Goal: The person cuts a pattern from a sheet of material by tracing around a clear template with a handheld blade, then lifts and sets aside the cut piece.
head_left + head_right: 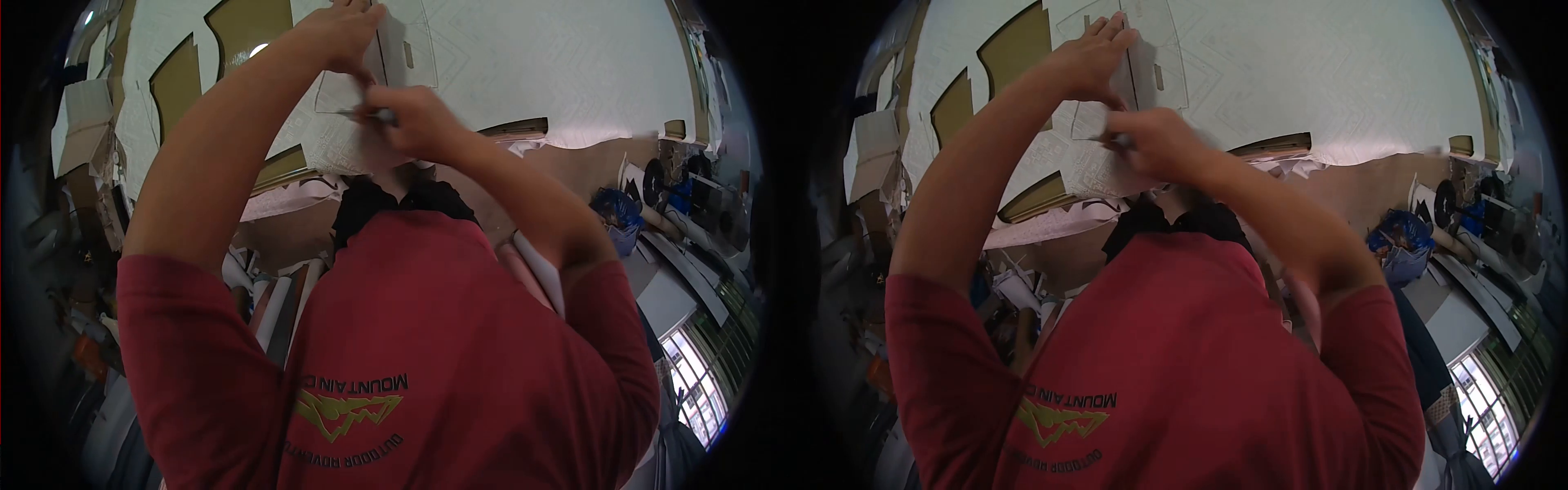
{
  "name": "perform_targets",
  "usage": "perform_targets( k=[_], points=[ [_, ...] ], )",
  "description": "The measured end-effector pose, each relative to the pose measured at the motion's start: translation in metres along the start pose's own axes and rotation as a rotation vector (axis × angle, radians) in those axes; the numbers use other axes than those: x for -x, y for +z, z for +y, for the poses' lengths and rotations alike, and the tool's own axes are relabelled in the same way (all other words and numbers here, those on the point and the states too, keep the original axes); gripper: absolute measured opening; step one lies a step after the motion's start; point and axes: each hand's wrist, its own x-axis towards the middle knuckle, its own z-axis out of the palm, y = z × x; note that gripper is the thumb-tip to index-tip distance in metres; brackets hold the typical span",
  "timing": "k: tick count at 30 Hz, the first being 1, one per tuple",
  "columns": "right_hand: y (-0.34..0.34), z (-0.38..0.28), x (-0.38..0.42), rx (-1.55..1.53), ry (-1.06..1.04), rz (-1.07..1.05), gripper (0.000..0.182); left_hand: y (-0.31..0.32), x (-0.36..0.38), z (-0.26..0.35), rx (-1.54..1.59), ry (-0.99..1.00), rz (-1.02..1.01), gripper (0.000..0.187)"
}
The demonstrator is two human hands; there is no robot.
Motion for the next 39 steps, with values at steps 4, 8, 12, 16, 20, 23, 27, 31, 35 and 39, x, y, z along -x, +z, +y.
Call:
perform_targets(
  k=[4, 8, 12, 16, 20, 23, 27, 31, 35, 39],
  points=[
    [0.061, -0.026, -0.047, 0.206, -0.017, 0.117, 0.011, 0.0, -0.004, -0.005, 0.033, 0.032, 0.01, 0.131],
    [0.057, -0.018, -0.018, 0.082, -0.077, 0.154, 0.014, 0.001, -0.002, -0.003, 0.023, 0.062, 0.017, 0.131],
    [0.025, -0.032, 0.036, 0.079, 0.118, 0.116, 0.02, 0.011, -0.008, -0.012, 0.009, 0.1, 0.035, 0.132],
    [0.013, -0.056, 0.074, 0.08, 0.396, 0.585, 0.016, 0.024, -0.018, -0.021, 0.093, 0.144, 0.075, 0.133],
    [0.014, -0.071, 0.071, 0.285, 0.668, 0.816, 0.015, 0.016, -0.021, -0.017, 0.033, 0.155, 0.001, 0.137],
    [0.02, -0.073, 0.061, 0.33, 0.723, 0.865, 0.016, 0.018, -0.029, -0.014, -0.003, 0.146, -0.027, 0.144],
    [0.023, -0.072, 0.052, 0.415, 0.724, 0.883, 0.015, 0.016, -0.028, -0.014, 0.005, 0.148, -0.04, 0.148],
    [0.02, -0.076, 0.048, 0.428, 0.787, 0.834, 0.016, 0.014, -0.028, -0.012, 0.012, 0.143, -0.066, 0.148],
    [0.02, -0.074, 0.049, 0.417, 0.804, 0.831, 0.015, 0.016, -0.031, -0.011, 0.011, 0.123, -0.083, 0.147],
    [0.043, -0.047, 0.072, 0.264, 0.65, 0.967, 0.014, 0.016, -0.034, -0.008, -0.006, 0.092, -0.1, 0.146]
  ],
)
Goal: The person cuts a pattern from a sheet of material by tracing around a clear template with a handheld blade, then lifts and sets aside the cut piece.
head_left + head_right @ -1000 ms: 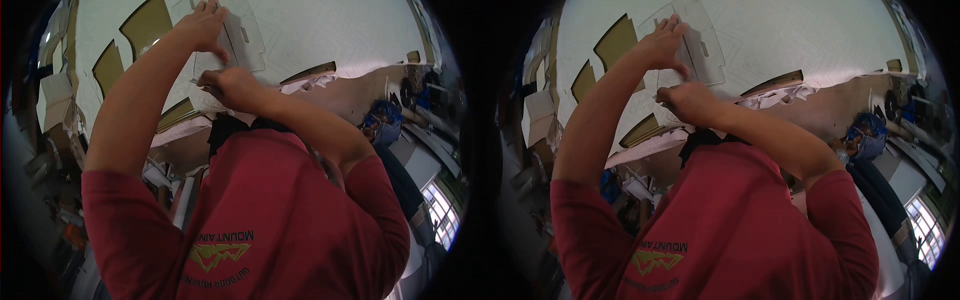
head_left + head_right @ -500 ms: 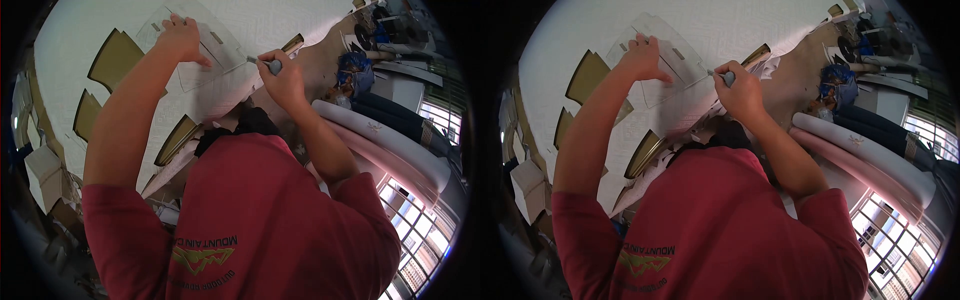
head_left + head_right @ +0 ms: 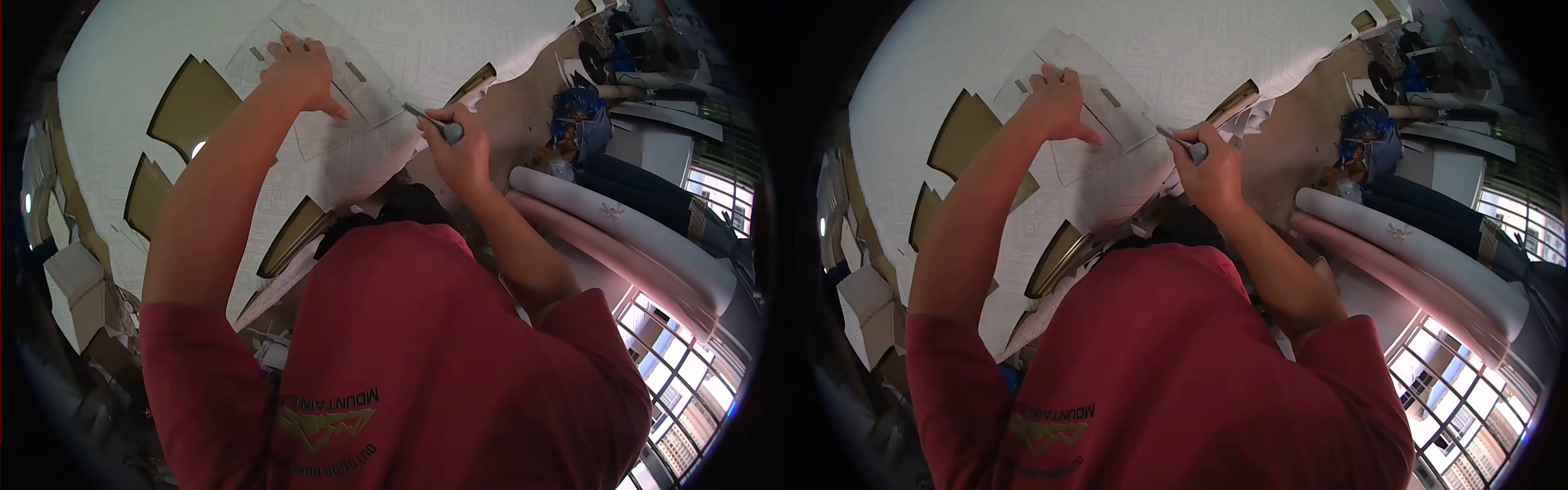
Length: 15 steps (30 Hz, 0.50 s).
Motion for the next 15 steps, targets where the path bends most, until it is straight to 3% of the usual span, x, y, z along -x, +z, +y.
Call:
perform_targets(
  k=[9, 15],
  points=[
    [0.026, 0.018, -0.007, -0.206, -0.096, 0.072, 0.018, -0.002, 0.002, 0.004, -0.032, 0.0, -0.024, 0.146],
    [-0.004, 0.02, -0.044, -0.08, -0.039, -0.155, 0.018, 0.003, 0.004, -0.002, -0.008, 0.019, 0.032, 0.144]
  ],
)
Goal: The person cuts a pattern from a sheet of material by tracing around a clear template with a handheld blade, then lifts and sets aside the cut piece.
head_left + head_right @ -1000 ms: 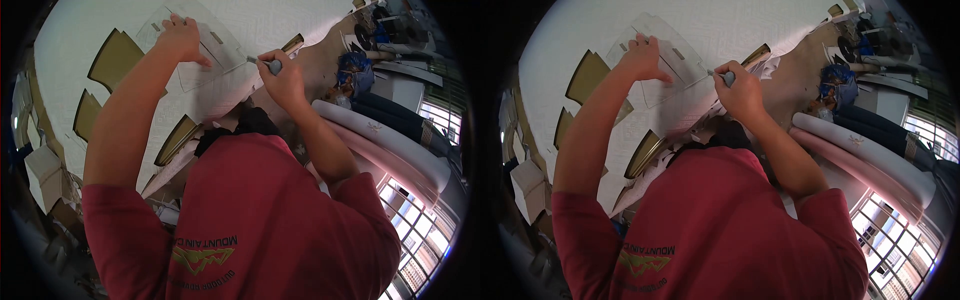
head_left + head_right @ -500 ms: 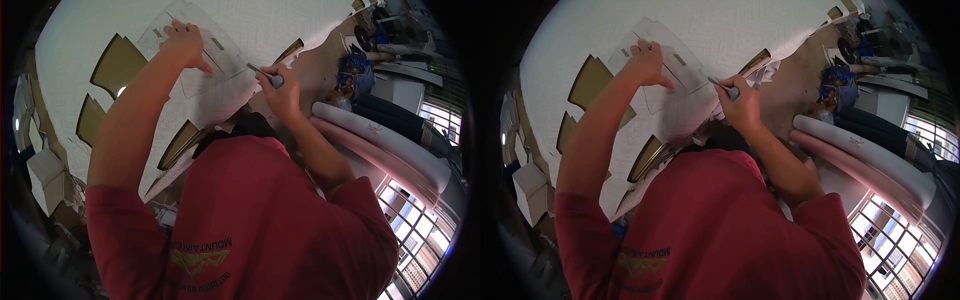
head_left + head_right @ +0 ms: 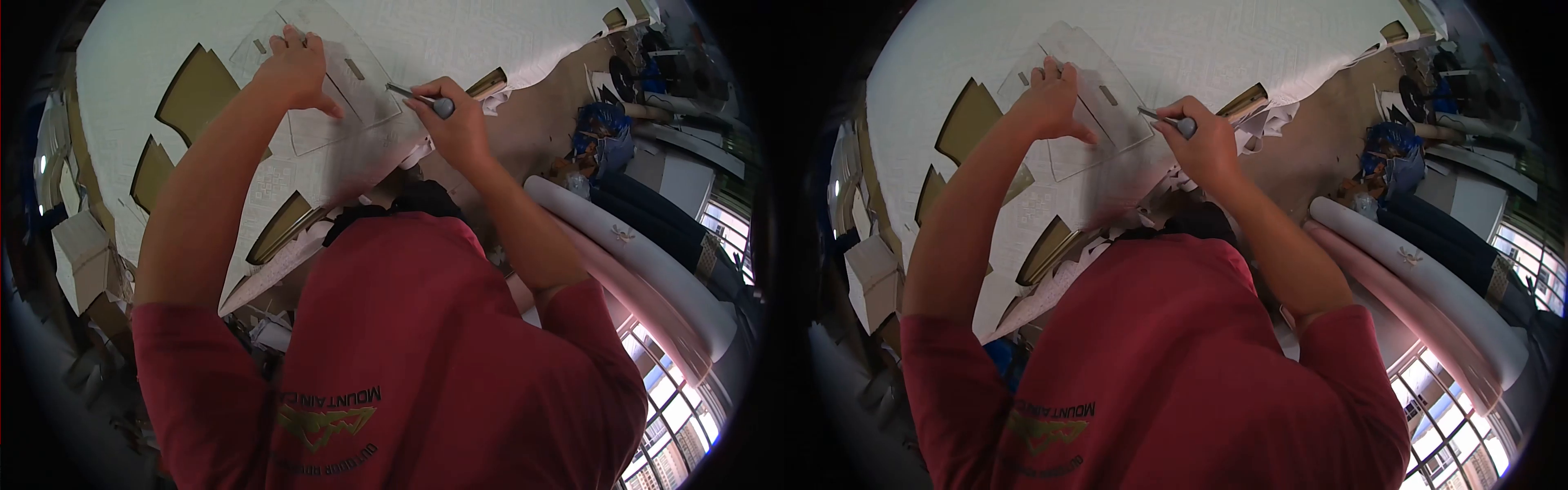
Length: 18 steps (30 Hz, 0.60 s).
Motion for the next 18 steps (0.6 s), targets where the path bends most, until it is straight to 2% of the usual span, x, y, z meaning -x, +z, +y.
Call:
perform_targets(
  k=[3, 5, 6, 8, 9, 11, 14, 18],
  points=[
    [-0.022, 0.012, -0.029, -0.114, -0.098, -0.135, 0.019, 0.003, 0.003, -0.003, 0.024, 0.019, 0.059, 0.142],
    [-0.038, 0.012, -0.051, -0.055, -0.05, -0.392, 0.014, 0.002, 0.006, -0.003, 0.045, 0.033, 0.08, 0.139],
    [-0.042, 0.011, -0.061, -0.064, -0.053, -0.408, 0.014, 0.003, 0.006, -0.004, 0.047, 0.017, 0.071, 0.139],
    [-0.05, 0.01, -0.081, -0.024, -0.064, -0.597, 0.013, 0.006, 0.006, -0.006, 0.116, 0.019, 0.113, 0.132],
    [-0.051, 0.012, -0.089, -0.033, -0.066, -0.61, 0.013, 0.007, 0.007, -0.005, 0.116, 0.006, 0.104, 0.132],
    [-0.052, 0.015, -0.106, -0.078, -0.22, -0.717, 0.014, 0.009, 0.007, -0.005, 0.105, 0.003, 0.129, 0.133],
    [-0.053, 0.013, -0.126, -0.092, -0.335, -0.796, 0.014, -0.008, 0.016, 0.007, 0.066, -0.042, 0.078, 0.135],
    [-0.054, 0.005, -0.147, -0.069, -0.425, -0.885, 0.014, -0.022, 0.022, 0.02, 0.011, -0.093, 0.012, 0.138]
  ],
)
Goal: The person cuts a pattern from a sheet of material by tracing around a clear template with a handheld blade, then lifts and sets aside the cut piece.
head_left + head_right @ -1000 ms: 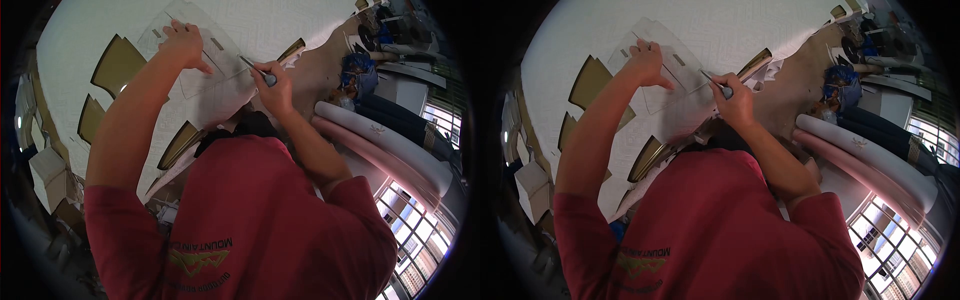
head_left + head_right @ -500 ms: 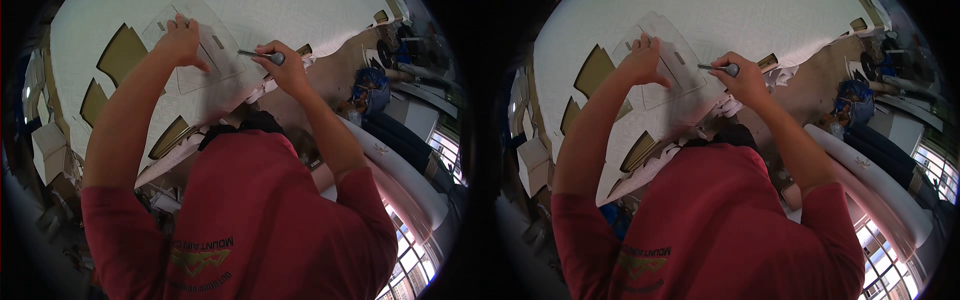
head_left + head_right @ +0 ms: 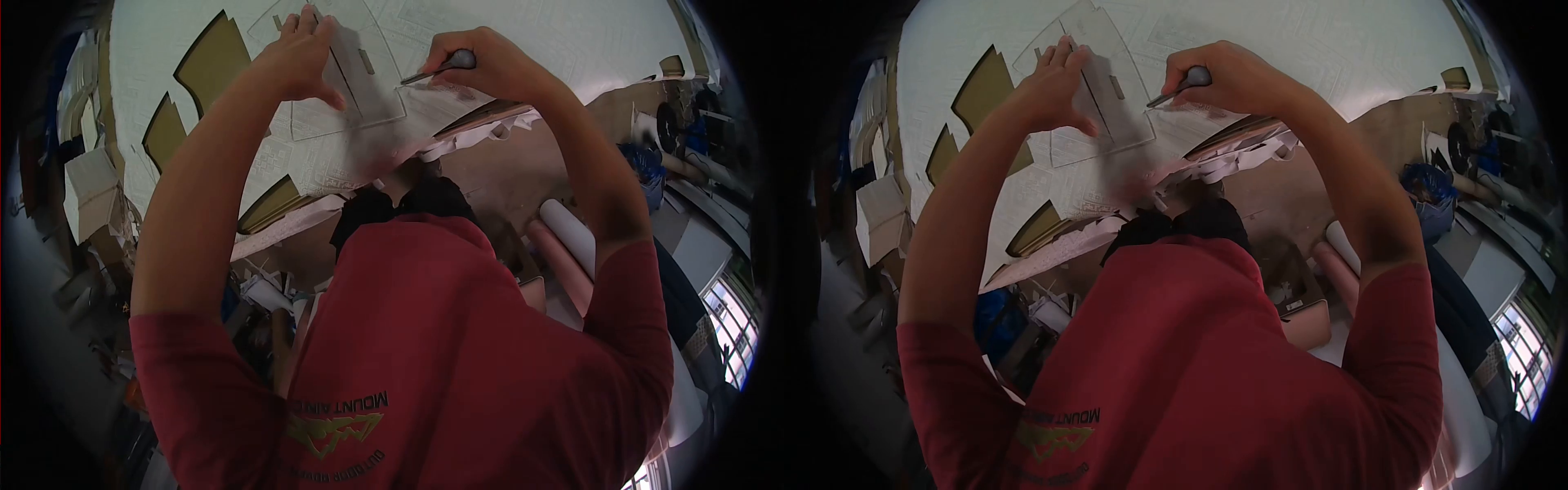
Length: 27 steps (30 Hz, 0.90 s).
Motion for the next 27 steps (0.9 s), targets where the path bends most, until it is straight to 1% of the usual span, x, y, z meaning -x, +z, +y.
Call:
perform_targets(
  k=[2, 6, 9, 11, 14, 18, 20, 21, 23, 24, 26, 27],
  points=[
    [-0.007, -0.001, -0.008, 0.069, -0.025, -0.111, 0.014, 0.004, -0.001, -0.003, 0.022, 0.014, 0.034, 0.138],
    [-0.015, -0.006, -0.02, 0.1, -0.056, -0.19, 0.013, -0.001, -0.001, 0.002, 0.01, -0.015, 0.007, 0.137],
    [-0.016, -0.008, -0.024, 0.087, -0.035, -0.244, 0.012, -0.004, -0.001, 0.004, 0.016, -0.039, -0.019, 0.138],
    [-0.015, -0.004, -0.025, 0.1, -0.087, -0.209, 0.012, -0.005, 0.0, 0.004, 0.025, -0.031, -0.01, 0.138],
    [-0.014, -0.007, -0.027, 0.149, -0.118, -0.218, 0.012, -0.008, 0.001, 0.007, 0.01, -0.041, -0.022, 0.139],
    [-0.01, -0.004, -0.027, 0.143, -0.089, -0.24, 0.013, -0.008, -0.001, 0.006, -0.004, -0.043, -0.025, 0.139],
    [-0.001, 0.008, -0.018, 0.029, -0.101, -0.161, 0.013, -0.008, 0.0, 0.007, 0.008, -0.036, -0.024, 0.14],
    [0.003, 0.012, -0.012, 0.029, -0.103, -0.162, 0.013, -0.007, 0.0, 0.007, 0.008, -0.038, -0.024, 0.14],
    [0.01, 0.019, -0.004, -0.087, -0.041, -0.092, 0.011, -0.005, -0.001, 0.006, -0.001, -0.037, -0.013, 0.139],
    [0.014, 0.022, -0.002, -0.089, -0.044, -0.093, 0.011, -0.006, 0.0, 0.006, -0.002, -0.04, -0.014, 0.139],
    [0.019, 0.026, 0.005, -0.247, 0.079, -0.065, 0.011, -0.01, 0.001, 0.009, 0.014, -0.036, -0.032, 0.138],
    [0.017, 0.02, 0.006, -0.248, 0.082, -0.059, 0.011, -0.011, 0.001, 0.01, 0.01, -0.03, -0.032, 0.138]
  ],
)
